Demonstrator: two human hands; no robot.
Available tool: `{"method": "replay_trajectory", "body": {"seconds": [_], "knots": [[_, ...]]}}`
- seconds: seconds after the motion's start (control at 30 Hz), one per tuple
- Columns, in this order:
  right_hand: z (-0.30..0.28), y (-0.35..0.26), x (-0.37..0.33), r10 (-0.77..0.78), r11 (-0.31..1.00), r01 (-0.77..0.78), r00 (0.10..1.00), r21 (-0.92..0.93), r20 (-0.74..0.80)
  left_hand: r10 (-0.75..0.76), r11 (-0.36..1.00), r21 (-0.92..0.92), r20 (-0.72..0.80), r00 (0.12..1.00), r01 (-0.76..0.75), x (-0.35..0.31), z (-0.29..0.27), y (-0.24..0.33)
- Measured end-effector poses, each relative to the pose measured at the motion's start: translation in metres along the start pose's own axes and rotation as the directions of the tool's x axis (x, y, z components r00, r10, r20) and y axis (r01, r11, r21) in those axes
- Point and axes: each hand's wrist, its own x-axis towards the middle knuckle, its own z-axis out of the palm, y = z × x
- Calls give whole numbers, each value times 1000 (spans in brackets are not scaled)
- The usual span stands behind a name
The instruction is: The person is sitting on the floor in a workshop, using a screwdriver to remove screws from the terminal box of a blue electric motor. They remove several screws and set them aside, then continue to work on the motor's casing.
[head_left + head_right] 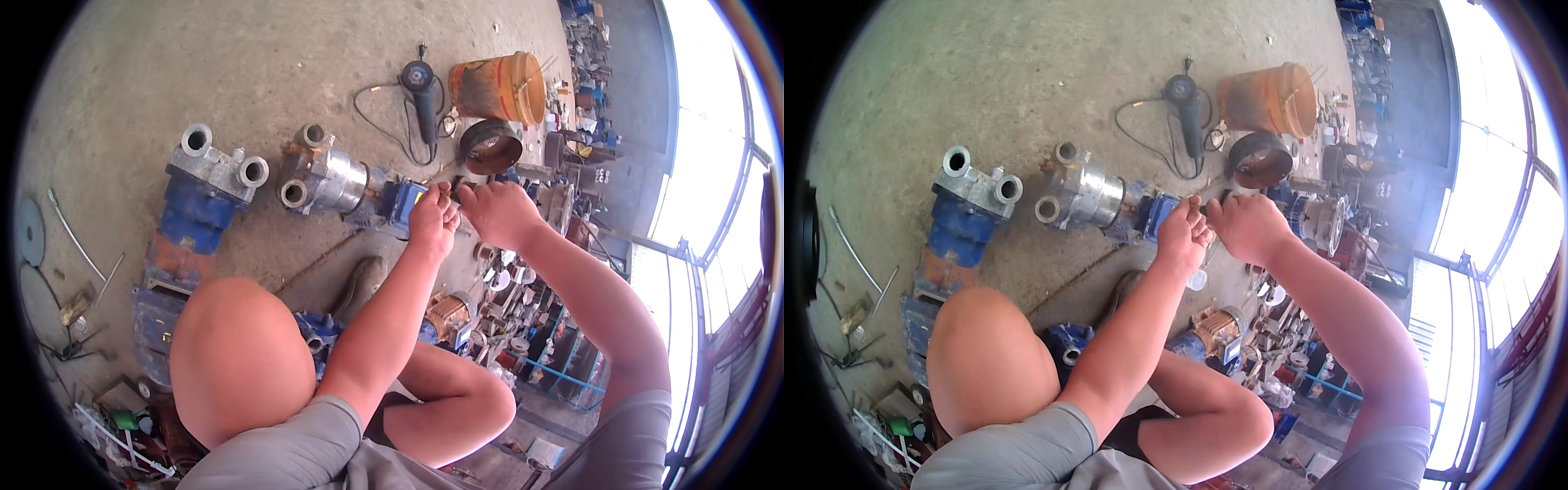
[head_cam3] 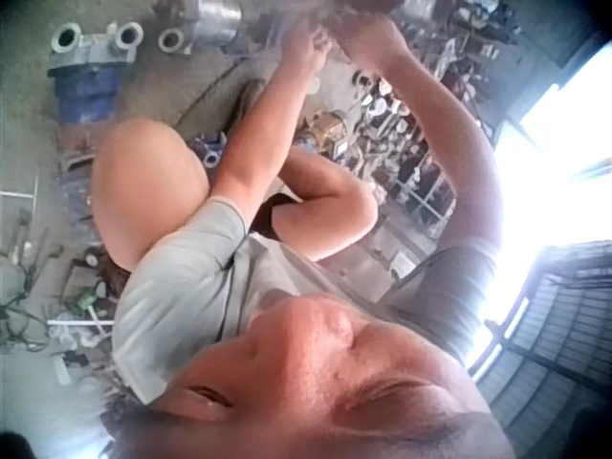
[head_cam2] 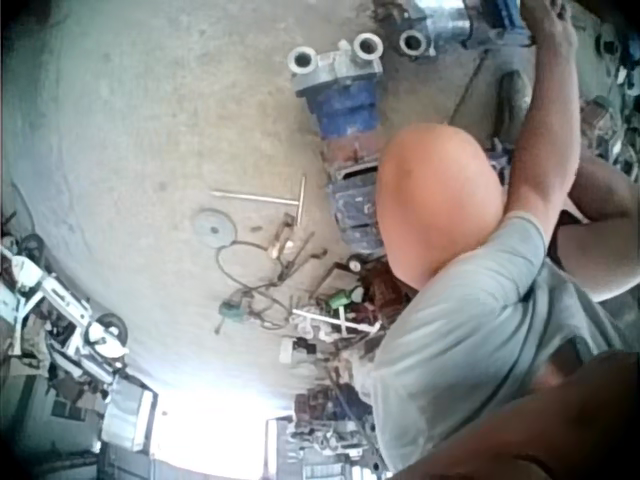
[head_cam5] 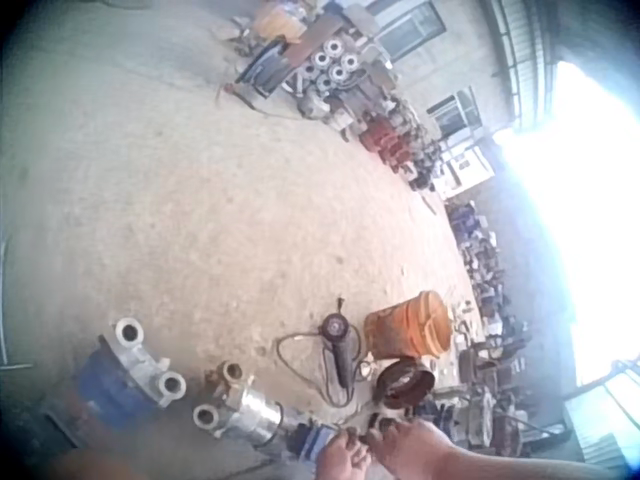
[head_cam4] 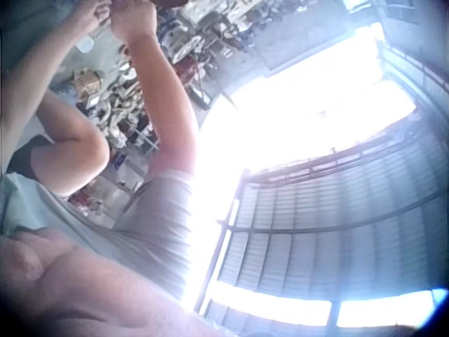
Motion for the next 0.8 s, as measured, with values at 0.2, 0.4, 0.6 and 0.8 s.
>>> {"method": "replay_trajectory", "body": {"seconds": [0.2,0.4,0.6,0.8], "knots": [[45,8,15,98,897,-176,974,406,204,-12,1000,15,22,1000,12,-14,-4,-2],[3,-18,-1,176,953,-173,984,248,9,8,1000,14,-29,1000,-8,11,-18,-3],[2,-7,10,116,978,-123,992,171,47,23,996,-86,-141,990,-36,-5,16,-7],[27,-9,10,393,843,-372,919,390,26,-34,991,-134,-123,992,18,2,13,-10]]}}
